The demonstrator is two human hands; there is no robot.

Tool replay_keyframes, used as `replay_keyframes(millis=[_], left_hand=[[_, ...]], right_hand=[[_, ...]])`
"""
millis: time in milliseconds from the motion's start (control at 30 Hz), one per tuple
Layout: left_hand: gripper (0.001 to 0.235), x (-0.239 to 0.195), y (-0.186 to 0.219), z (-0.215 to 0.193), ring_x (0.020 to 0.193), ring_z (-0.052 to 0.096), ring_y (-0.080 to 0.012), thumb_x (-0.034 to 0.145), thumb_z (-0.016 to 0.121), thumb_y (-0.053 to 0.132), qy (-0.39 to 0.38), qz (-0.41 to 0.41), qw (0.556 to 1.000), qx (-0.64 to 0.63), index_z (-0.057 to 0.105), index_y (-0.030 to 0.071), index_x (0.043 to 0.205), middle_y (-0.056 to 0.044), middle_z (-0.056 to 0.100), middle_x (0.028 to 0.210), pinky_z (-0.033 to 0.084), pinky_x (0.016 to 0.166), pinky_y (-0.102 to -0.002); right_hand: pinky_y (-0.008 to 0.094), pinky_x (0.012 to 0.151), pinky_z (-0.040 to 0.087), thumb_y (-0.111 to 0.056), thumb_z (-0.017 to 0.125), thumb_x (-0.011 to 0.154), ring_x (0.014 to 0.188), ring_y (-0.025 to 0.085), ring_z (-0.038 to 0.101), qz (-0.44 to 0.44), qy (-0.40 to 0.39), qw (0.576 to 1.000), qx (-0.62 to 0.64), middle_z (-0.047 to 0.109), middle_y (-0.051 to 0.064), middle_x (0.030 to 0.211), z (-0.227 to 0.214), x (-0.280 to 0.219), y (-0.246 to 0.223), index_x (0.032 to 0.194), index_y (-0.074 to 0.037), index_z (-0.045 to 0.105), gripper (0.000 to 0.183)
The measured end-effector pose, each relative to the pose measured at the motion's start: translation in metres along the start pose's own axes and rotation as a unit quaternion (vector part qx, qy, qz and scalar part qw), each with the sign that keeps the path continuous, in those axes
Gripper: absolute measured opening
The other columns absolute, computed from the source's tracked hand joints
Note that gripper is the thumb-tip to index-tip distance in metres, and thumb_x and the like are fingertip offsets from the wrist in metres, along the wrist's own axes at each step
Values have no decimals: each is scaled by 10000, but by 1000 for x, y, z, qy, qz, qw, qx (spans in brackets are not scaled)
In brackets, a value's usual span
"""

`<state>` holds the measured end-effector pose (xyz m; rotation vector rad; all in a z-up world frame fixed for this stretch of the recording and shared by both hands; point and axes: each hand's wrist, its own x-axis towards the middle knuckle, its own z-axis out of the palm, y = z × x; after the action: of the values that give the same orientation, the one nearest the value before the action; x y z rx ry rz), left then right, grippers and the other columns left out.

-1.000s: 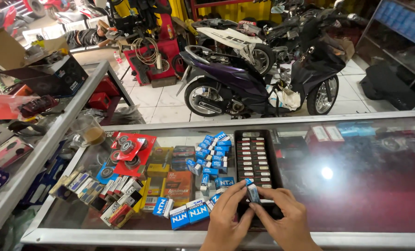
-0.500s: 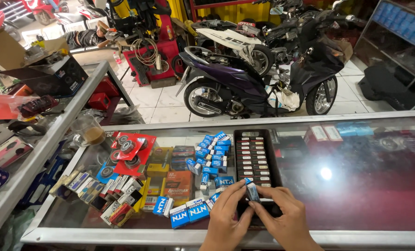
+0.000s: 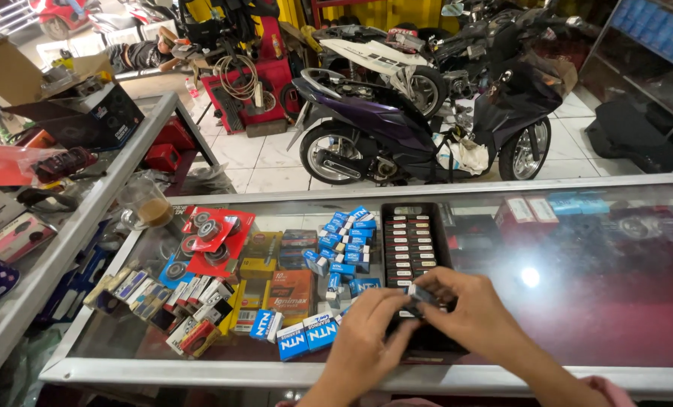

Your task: The person organizes small boxed parts by picking them up from the glass counter and inserting them one by one into slots in a storage tray by hand.

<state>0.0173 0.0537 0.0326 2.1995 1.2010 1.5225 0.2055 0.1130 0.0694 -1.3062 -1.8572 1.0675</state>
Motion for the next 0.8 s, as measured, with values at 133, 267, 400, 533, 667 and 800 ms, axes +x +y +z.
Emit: replay_keyframes(millis=[133, 267, 400, 533, 667, 800], left_hand=[[339, 9, 4, -29, 1046, 667, -343, 904, 698, 6, -41, -8, 999, -30, 680, 27, 1242, -141, 672, 1148, 546, 884, -404], [320, 4, 8, -36, 1093, 640, -347, 820, 635, -18, -103, -9, 994, -21, 717, 34, 1124, -150, 670, 1180, 518, 912, -428], [302, -4, 6, -34, 1202, 560, -388, 746, 625, 56, -93, 49, 994, 43, 727, 28, 1029, -178, 637, 1247, 433, 1068, -505], [336, -9, 4, -31, 1262, 521, -404, 723, 607, 138, -102, 65, 990, 78, 724, 17, 1014, -210, 601, 1299, 333, 1176, -583], [342, -13, 6, -26, 1274, 508, -411, 694, 617, 193, -106, 50, 988, 102, 712, 9, 967, -220, 579, 1303, 257, 1207, -636], [325, -18, 7, -18, 1287, 491, -430, 753, 641, 235, -89, 45, 987, 124, 681, -8, 965, -240, 555, 1336, 263, 1197, -636]], right_hand=[[344, 661, 603, -59, 749, 762, 731, 209, 763, -90, -81, 990, -74, 771, 102, 897, -10, -5, -15, 1072, -39, 743, 311], [416, 758, 554, -36, 750, 714, 891, 359, 685, -200, -97, 960, -173, 693, 148, 938, 4, -5, -8, 963, -10, 699, 256], [457, 784, 536, -53, 750, 699, 930, 382, 646, -176, -111, 951, -227, 640, 152, 984, 19, 2, 5, 982, -15, 678, 294], [483, 810, 512, -101, 776, 630, 937, 378, 627, -258, -90, 906, -324, 671, 111, 950, 24, 10, 11, 905, -50, 700, 291], [476, 807, 526, -93, 767, 655, 954, 381, 638, -208, -118, 917, -319, 663, 123, 959, 26, 16, 17, 947, -40, 689, 306], [476, 778, 536, -61, 767, 663, 919, 394, 659, -178, -113, 933, -290, 672, 141, 929, 28, 20, 22, 981, -35, 695, 327]])
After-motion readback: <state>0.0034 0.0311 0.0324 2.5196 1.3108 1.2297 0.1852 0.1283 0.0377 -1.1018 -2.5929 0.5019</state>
